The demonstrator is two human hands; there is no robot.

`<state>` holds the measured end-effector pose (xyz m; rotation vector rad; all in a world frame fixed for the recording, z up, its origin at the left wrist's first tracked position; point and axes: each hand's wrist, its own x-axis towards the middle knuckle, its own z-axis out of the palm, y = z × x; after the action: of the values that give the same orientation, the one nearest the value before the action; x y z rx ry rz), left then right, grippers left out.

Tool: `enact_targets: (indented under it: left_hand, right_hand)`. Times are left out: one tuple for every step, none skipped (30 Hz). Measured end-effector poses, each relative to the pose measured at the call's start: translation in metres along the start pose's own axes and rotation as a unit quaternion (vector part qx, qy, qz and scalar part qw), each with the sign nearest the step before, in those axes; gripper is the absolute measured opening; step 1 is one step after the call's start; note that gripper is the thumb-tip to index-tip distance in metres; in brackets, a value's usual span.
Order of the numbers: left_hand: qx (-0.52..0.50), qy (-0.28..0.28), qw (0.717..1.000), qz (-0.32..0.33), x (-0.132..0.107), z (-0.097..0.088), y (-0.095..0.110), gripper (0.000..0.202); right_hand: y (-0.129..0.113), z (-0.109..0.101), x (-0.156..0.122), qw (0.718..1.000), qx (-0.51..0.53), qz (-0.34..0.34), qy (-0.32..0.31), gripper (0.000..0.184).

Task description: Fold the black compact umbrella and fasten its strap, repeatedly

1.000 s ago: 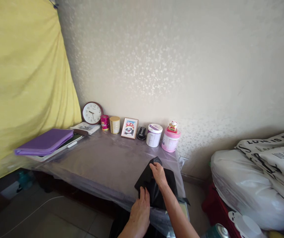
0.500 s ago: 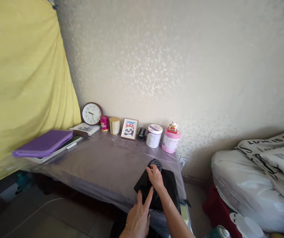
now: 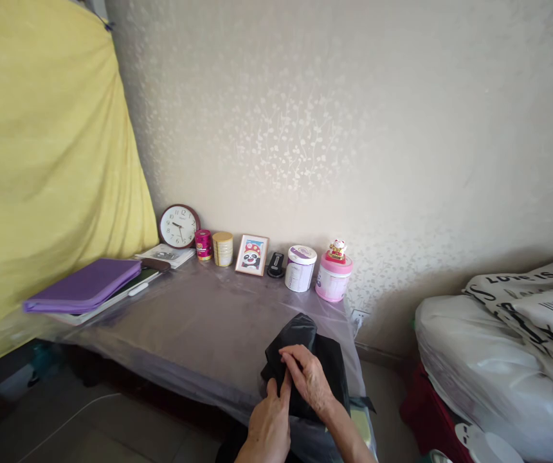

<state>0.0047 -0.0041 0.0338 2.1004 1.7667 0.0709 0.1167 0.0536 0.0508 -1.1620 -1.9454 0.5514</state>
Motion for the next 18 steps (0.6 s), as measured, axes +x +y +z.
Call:
enact_targets:
  left_hand:
    - [0.0,-0.003,1.0,-0.001,0.0,0.0,0.0,0.08]
    - [0.001,-0.006,1.0,-0.001,0.0,-0.001,0.001,0.08]
    - [0.002,-0.008,1.0,-0.001,0.0,-0.002,0.001,0.081]
    - [0.001,-0.009,1.0,-0.001,0.0,-0.004,0.002,0.082]
    - [0.0,-0.009,1.0,0.0,0.0,-0.005,0.003,0.084]
    - [-0.001,-0.009,1.0,0.0,0.0,-0.006,0.003,0.085]
    - [-0.002,-0.011,1.0,-0.005,0.001,-0.007,0.004,0.087]
    - [-0.005,-0.012,1.0,-0.011,0.001,-0.007,0.003,0.089]
    - [-0.011,-0.014,1.0,-0.018,0.002,-0.006,0.003,0.09]
    - [-0.018,-0.015,0.999,-0.023,0.003,-0.005,0.002,0.091]
    - [-0.025,-0.015,0.999,-0.026,0.004,-0.003,0.001,0.091]
    - [-0.03,-0.014,0.999,-0.028,0.006,-0.001,-0.001,0.091]
    - [-0.033,-0.013,0.999,-0.027,0.007,0.002,-0.002,0.091]
    - [-0.034,-0.013,0.999,-0.025,0.008,0.003,-0.004,0.091]
    - [-0.033,-0.013,0.999,-0.025,0.009,0.005,-0.005,0.091]
    - [-0.032,-0.012,0.999,-0.025,0.01,0.006,-0.005,0.091]
    - [-0.032,-0.013,0.999,-0.027,0.01,0.006,-0.005,0.09]
    - [-0.032,-0.014,0.999,-0.029,0.01,0.006,-0.005,0.09]
  right_hand:
    - [0.003,-0.001,-0.006,1.0,-0.016,-0.021,0.004,0.028]
    - [0.006,-0.002,-0.01,0.999,-0.032,-0.04,0.003,0.027]
    - [0.011,-0.003,-0.013,0.997,-0.049,-0.057,-0.003,0.027]
    - [0.017,-0.003,-0.013,0.995,-0.067,-0.071,-0.01,0.027]
    - [0.024,-0.002,-0.011,0.993,-0.086,-0.083,-0.02,0.027]
    - [0.03,-0.002,-0.007,0.99,-0.105,-0.093,-0.029,0.028]
    - [0.036,-0.001,-0.002,0.987,-0.122,-0.098,-0.035,0.028]
    - [0.042,-0.001,0.005,0.985,-0.135,-0.098,-0.036,0.029]
    - [0.048,0.0,0.012,0.984,-0.146,-0.097,-0.035,0.029]
    - [0.054,-0.001,0.019,0.983,-0.155,-0.094,-0.034,0.03]
    - [0.059,-0.001,0.026,0.982,-0.162,-0.09,-0.032,0.031]
    - [0.064,-0.001,0.033,0.981,-0.169,-0.087,-0.03,0.032]
    - [0.07,-0.002,0.04,0.981,-0.174,-0.082,-0.027,0.032]
    - [0.075,-0.002,0.045,0.981,-0.178,-0.076,-0.024,0.032]
    - [0.081,-0.002,0.051,0.981,-0.182,-0.068,-0.021,0.032]
    - [0.086,-0.002,0.056,0.981,-0.184,-0.057,-0.017,0.032]
    - [0.092,-0.002,0.061,0.981,-0.186,-0.046,-0.014,0.031]
    - [0.096,-0.002,0.066,0.982,-0.187,-0.036,-0.013,0.032]
